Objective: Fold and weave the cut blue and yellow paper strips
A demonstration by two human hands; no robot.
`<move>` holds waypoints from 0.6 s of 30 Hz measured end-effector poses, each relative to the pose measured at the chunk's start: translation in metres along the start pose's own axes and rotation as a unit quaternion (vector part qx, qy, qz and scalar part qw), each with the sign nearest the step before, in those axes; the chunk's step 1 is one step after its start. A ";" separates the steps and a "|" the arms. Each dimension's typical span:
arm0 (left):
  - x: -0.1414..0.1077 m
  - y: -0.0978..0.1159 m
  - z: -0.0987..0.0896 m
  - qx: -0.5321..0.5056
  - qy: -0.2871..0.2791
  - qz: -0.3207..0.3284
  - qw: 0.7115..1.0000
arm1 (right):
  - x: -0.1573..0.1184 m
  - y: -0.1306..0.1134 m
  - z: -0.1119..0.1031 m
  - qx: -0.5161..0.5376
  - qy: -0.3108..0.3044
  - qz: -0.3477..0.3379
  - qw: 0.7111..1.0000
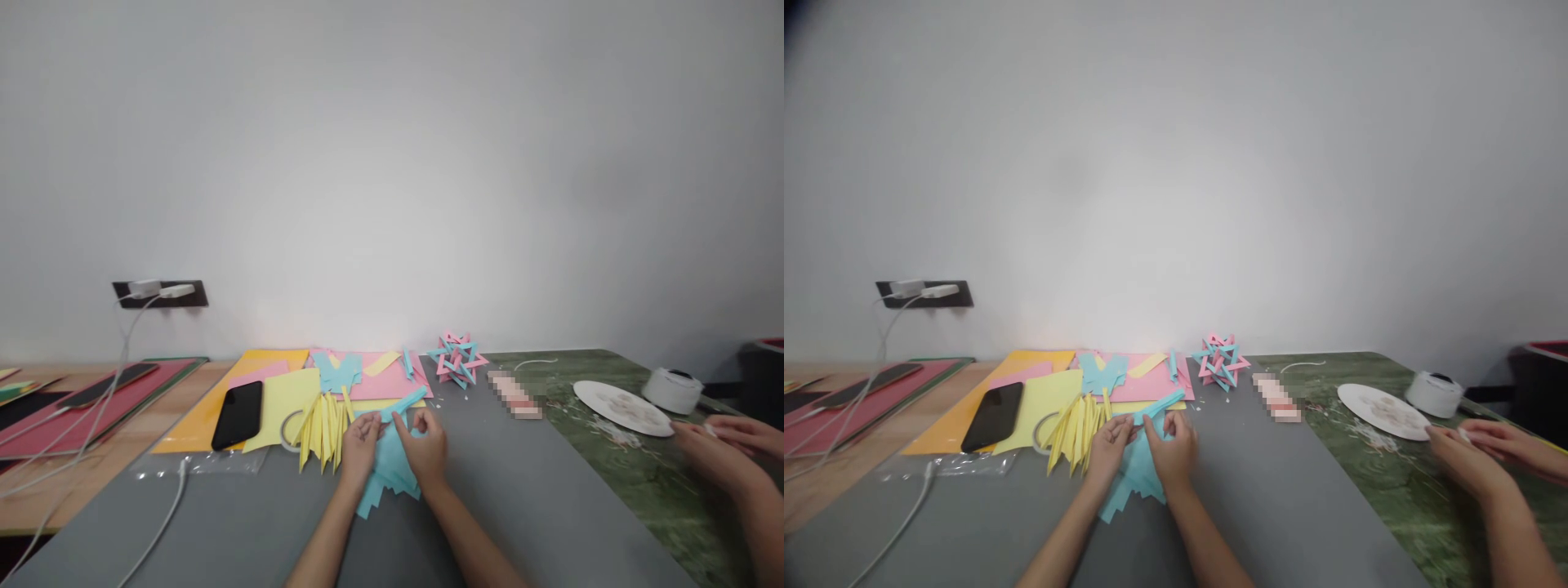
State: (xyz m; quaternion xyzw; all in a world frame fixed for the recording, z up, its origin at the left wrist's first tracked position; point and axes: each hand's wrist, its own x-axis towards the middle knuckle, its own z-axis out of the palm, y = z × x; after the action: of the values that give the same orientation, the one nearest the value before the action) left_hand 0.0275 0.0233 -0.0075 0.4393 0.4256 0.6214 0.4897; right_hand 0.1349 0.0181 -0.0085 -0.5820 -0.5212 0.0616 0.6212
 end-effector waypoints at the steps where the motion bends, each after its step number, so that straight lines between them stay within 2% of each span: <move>1: 0.001 0.000 0.000 -0.006 0.002 0.002 1.000 | 0.000 0.002 0.002 0.039 -0.030 0.027 0.998; 3: 0.001 -0.001 0.000 -0.018 -0.002 0.002 1.000 | -0.001 0.006 0.007 0.127 -0.117 0.072 0.982; 5: 0.001 0.000 0.000 -0.025 -0.007 0.002 1.000 | 0.000 0.009 0.011 0.201 -0.176 0.098 0.959; 9: 0.000 0.001 0.002 -0.006 -0.012 0.007 1.000 | 0.002 0.013 0.016 0.283 -0.177 0.158 0.929; 13: -0.001 0.001 0.002 0.019 -0.009 0.020 1.000 | 0.003 0.015 0.016 0.306 -0.204 0.224 0.903; 18: -0.003 -0.001 0.000 0.056 -0.015 0.057 0.997 | 0.003 0.013 0.015 0.330 -0.196 0.226 0.896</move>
State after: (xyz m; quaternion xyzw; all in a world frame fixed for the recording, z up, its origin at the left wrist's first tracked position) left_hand 0.0283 0.0205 -0.0086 0.4991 0.4263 0.6169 0.4342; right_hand 0.1325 0.0341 -0.0209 -0.4218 -0.4367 0.4810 0.6324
